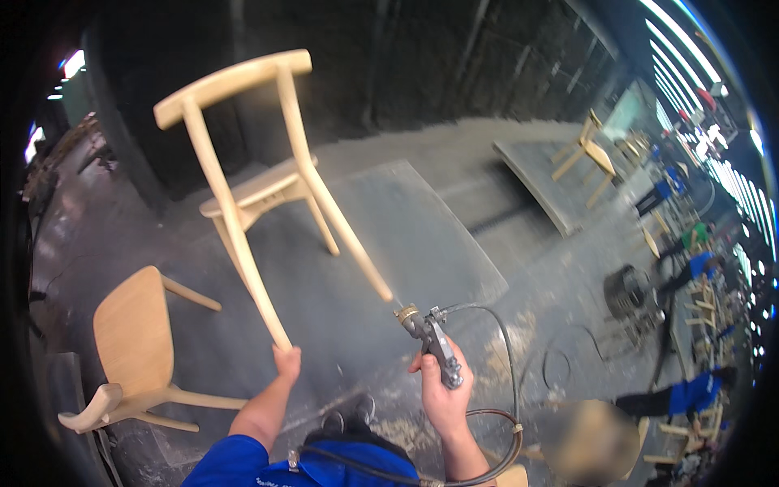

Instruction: The person uses a spray gun to apply finish to multiple wooden chairs in a workshop. They repeatedly pick up each chair, rotate it to access all sides, spray the surfaces, and place it back on a platform. The process is repeated for several chairs throughout the clip.

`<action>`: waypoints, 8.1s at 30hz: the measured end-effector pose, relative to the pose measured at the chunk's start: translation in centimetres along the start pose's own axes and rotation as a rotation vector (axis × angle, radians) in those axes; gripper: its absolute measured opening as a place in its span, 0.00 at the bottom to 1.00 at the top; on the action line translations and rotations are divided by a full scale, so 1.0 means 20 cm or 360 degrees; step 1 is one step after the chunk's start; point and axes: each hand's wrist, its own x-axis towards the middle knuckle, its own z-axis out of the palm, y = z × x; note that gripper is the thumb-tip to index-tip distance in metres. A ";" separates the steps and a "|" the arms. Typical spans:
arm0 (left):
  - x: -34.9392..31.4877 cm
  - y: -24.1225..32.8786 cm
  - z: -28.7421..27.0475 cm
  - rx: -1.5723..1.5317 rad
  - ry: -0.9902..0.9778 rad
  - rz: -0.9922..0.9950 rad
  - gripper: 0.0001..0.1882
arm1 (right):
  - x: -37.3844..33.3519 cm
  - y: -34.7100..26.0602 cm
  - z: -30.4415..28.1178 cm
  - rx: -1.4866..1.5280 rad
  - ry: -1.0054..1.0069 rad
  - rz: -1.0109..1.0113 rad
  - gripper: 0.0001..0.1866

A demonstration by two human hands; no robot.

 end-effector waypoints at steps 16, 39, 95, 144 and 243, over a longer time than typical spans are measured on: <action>-0.16 0.58 -0.04 -0.0054 -0.0180 0.0765 0.30 | -0.95 0.25 -0.25 -0.0321 0.0752 0.0840 0.17; -0.29 -0.23 0.29 0.1389 -0.1570 0.0133 0.12 | -0.79 0.41 -1.15 0.0178 0.0758 0.0715 0.21; -2.81 1.27 2.59 0.0504 -0.0478 0.0427 0.18 | 1.83 1.11 -3.17 0.0251 -0.0747 0.0779 0.31; -3.36 1.99 3.10 0.1160 -0.0812 0.0855 0.37 | 2.25 0.96 -3.92 0.0154 -0.0954 0.0711 0.28; -2.40 1.35 0.81 -0.0046 -0.2802 0.0215 0.22 | 0.10 -1.01 -2.60 -0.0067 0.0055 -0.0503 0.23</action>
